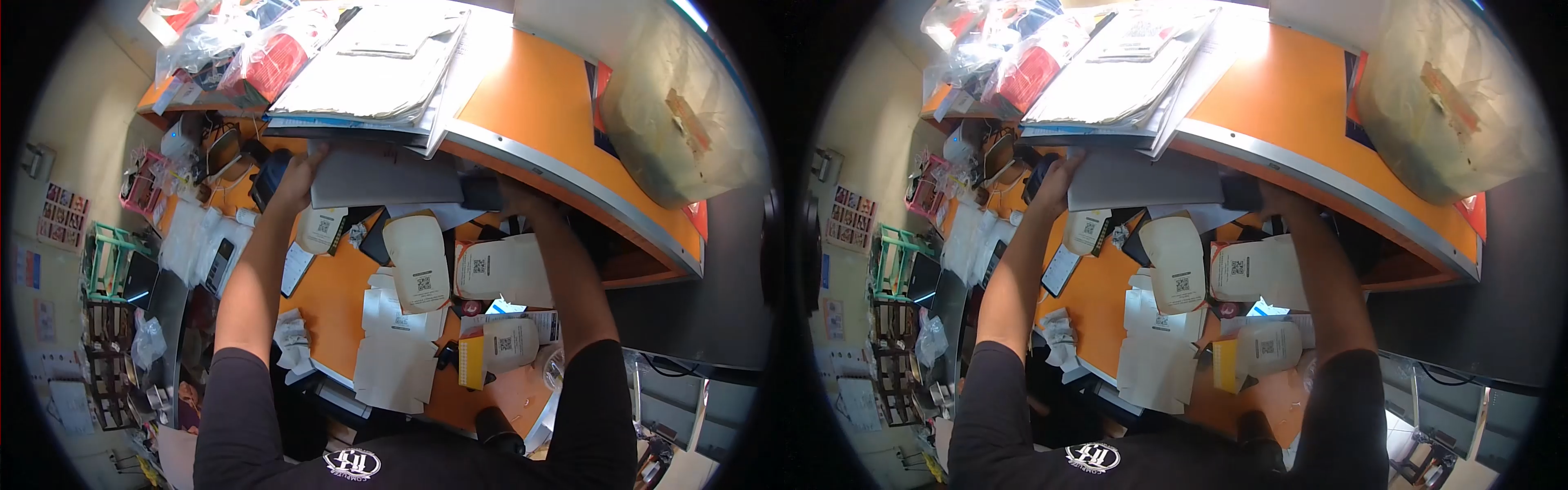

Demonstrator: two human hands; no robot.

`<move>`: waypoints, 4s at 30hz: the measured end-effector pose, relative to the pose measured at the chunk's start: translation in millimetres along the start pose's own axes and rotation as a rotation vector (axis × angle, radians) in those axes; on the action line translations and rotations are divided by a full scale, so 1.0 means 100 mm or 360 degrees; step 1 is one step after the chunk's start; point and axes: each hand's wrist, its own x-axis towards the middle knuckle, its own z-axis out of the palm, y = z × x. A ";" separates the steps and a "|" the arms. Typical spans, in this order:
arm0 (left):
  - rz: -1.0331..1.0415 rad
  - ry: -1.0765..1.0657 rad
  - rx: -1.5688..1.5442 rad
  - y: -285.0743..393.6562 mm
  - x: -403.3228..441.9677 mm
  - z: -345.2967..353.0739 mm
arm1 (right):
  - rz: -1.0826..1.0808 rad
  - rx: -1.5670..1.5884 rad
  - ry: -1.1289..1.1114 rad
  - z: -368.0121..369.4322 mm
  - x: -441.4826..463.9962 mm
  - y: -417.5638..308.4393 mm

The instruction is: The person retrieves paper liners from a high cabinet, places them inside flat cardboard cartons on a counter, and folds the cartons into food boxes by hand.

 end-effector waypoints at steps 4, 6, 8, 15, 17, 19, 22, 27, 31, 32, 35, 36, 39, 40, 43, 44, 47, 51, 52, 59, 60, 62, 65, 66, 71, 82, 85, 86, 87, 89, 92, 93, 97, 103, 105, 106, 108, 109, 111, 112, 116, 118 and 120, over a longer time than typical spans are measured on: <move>0.0189 -0.0004 0.0291 -0.19 0.27 0.05 | 0.0321 -0.0049 0.0106 -0.10 -0.37 0.07; -0.0201 -0.0229 -0.0094 -0.23 0.29 0.15 | 0.0359 -0.0183 0.0172 -0.05 -0.58 0.12; -0.0212 -0.0232 0.0038 -0.43 0.50 0.17 | 0.0373 -0.0528 0.0359 0.10 -0.77 0.27; -0.0119 -0.0406 0.0322 -0.19 0.79 0.44 | 0.0313 -0.0109 0.0398 -0.20 -1.22 0.08; -0.0155 -0.0384 0.0521 -0.10 0.81 0.50 | 0.0426 0.0029 0.0344 -0.26 -1.24 0.03; -0.0153 -0.0306 0.0656 -0.07 0.85 0.52 | 0.0442 0.0158 0.0394 -0.29 -1.22 -0.08; 0.0153 -0.0415 0.0735 -0.20 0.89 0.61 | 0.0247 0.0181 0.0714 -0.20 -1.18 -0.01; 0.0103 -0.0244 0.0801 -0.52 0.99 0.84 | 0.0265 0.0256 0.0590 -0.28 -1.16 -0.16; 0.0605 -0.0157 0.1593 -1.18 1.56 0.75 | 0.0244 0.0306 0.0538 -0.23 -1.13 -0.16; 0.0705 -0.0180 0.1749 -1.43 1.82 0.69 | 0.0241 0.0329 0.0476 -0.29 -1.11 -0.19; 0.0681 -0.0348 0.1738 -1.82 2.40 0.66 | 0.0254 0.0383 0.0372 -0.33 -1.07 -0.34; 0.0676 -0.0339 0.1736 -1.61 2.11 0.72 | 0.0227 0.0421 0.0364 -0.28 -1.02 -0.34; 0.0839 -0.0394 0.2005 -1.37 1.95 0.85 | 0.0144 0.0619 0.0292 -0.26 -0.89 -0.41; 0.0834 -0.0406 0.2053 -1.35 1.94 0.90 | 0.0113 0.0598 0.0340 -0.25 -0.87 -0.45; 0.0669 -0.0419 0.2032 -1.34 1.96 1.07 | 0.0031 0.0571 0.0404 -0.14 -0.77 -0.47; 0.0703 -0.0368 0.1997 -1.38 2.00 1.10 | 0.0003 0.0587 0.0376 -0.14 -0.73 -0.47; 0.0786 -0.0245 0.1948 -1.61 2.19 1.13 | -0.0037 0.0653 0.0302 -0.08 -0.56 -0.41; 0.0904 -0.0148 0.2028 -1.46 2.08 1.12 | -0.0171 0.0876 0.0228 0.08 -0.27 -0.24; 0.0955 -0.0107 0.2077 -1.40 2.03 1.10 | -0.0199 0.0909 0.0278 0.16 -0.14 -0.20; 0.1043 0.0122 0.0599 -0.41 -0.34 0.86 | -0.0352 0.0551 0.0489 0.53 0.65 0.04; 0.1233 0.0266 0.0669 -0.43 -0.77 0.72 | -0.0449 0.0489 0.0494 0.61 0.70 0.10; 0.1189 0.0563 0.0731 -0.80 -1.62 0.39 | -0.0280 0.0267 0.0577 0.70 0.74 0.10; 0.0703 0.0896 0.0830 -1.48 -2.90 0.17 | -0.0486 0.0803 0.0566 1.38 1.33 0.64; 0.0597 0.0875 0.0916 -1.61 -3.28 0.15 | -0.0397 0.1120 0.0156 1.06 1.09 0.46; -0.0083 0.0740 0.0676 -2.09 -4.75 0.26 | -0.0363 0.0637 0.0364 1.01 1.04 0.46; 0.0419 0.1067 0.1576 -2.17 -4.23 -0.83 | -0.0538 -0.0010 0.0519 -0.27 -1.73 -1.64; 0.0187 0.1235 0.1679 -1.99 -4.01 -1.02 | -0.0717 0.0136 0.1182 0.00 -2.07 -2.27; 0.0156 0.1270 0.1622 -2.02 -3.94 -1.04 | -0.0561 0.0398 0.1237 0.15 -2.20 -2.60; 0.0163 0.1148 0.1701 -1.99 -3.95 -1.08 | -0.0358 0.0659 0.1015 0.36 -2.23 -2.86; 0.0125 0.1025 0.1597 -2.04 -3.89 -1.05 | -0.0664 0.1034 0.0751 1.03 -2.15 -3.21; 0.0150 0.0870 0.1471 -2.25 -3.86 -1.00 | -0.0856 0.0993 0.0605 1.76 -2.38 -3.91; 0.0177 0.0830 0.1429 -2.32 -3.82 -1.02 | -0.0978 0.0932 0.0633 1.94 -2.40 -4.06; 0.0423 0.0765 0.0582 -2.61 -3.63 -1.12 | -0.0963 0.0634 0.0544 2.15 -2.52 -4.38; 0.0514 0.0571 -0.0166 -2.80 -3.42 -1.16 | -0.1212 0.0378 0.1013 1.87 -2.34 -4.41; 0.0657 0.0735 0.0015 -2.76 -3.39 -1.15 | -0.1106 -0.0042 0.0769 1.98 -2.08 -4.35; 0.0789 0.0872 0.0233 -2.66 -3.45 -1.15 | -0.1140 0.0108 0.0881 2.06 -1.96 -4.31; 0.0762 0.0959 0.0495 -2.49 -3.53 -1.17 | -0.1160 0.0314 0.0925 2.02 -1.84 -4.35; 0.0737 0.0965 0.0599 -2.46 -3.59 -1.10 | -0.1122 0.0408 0.0885 2.03 -1.72 -4.35; 0.0822 0.0944 0.1058 -2.57 -3.61 -1.21 | -0.1145 0.0733 0.0935 2.01 -1.49 -4.35; 0.0900 0.0869 0.1236 -2.61 -3.56 -1.16 | -0.1202 0.0942 0.1037 1.97 -1.39 -4.30; 0.0627 0.0681 0.1334 -2.44 -3.58 -1.09 | -0.0762 0.1381 0.0031 1.42 -1.18 -3.87; 0.0652 0.0680 0.1272 -2.39 -3.57 -1.08 | -0.0696 0.1451 -0.0162 1.13 -1.25 -3.72; 0.0708 0.0766 0.1250 -2.40 -3.57 -1.07 | -0.0661 0.1507 -0.0251 0.94 -1.30 -3.65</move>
